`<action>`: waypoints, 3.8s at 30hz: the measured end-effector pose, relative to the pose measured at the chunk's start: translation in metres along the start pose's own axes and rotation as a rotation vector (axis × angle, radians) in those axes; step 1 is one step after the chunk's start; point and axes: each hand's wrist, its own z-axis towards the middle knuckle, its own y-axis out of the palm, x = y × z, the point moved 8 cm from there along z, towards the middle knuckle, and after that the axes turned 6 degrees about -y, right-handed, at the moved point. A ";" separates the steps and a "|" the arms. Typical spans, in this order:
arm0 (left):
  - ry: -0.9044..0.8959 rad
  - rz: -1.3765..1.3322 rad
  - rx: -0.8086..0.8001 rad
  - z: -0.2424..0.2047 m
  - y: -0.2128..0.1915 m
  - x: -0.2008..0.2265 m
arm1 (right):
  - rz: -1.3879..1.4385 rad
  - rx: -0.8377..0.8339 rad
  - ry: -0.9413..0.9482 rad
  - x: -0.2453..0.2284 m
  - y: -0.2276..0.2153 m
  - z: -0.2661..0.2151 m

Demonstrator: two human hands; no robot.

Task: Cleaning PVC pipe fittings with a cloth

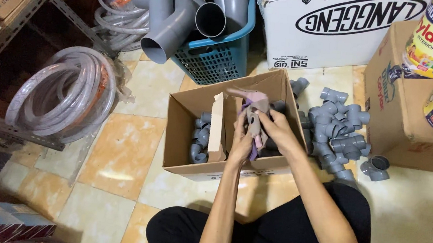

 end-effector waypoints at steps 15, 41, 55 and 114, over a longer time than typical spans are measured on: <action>-0.066 0.082 -0.078 -0.020 0.015 0.055 | 0.541 0.223 0.213 0.014 0.005 -0.004; -0.178 0.213 -0.038 -0.017 0.003 0.017 | -0.473 0.192 -0.237 -0.034 -0.024 -0.009; -0.066 0.134 -0.036 -0.024 0.012 0.039 | -0.394 0.240 -0.247 -0.010 -0.024 -0.006; -0.146 0.192 0.107 -0.022 0.002 0.038 | -0.509 0.205 -0.309 -0.027 -0.013 -0.011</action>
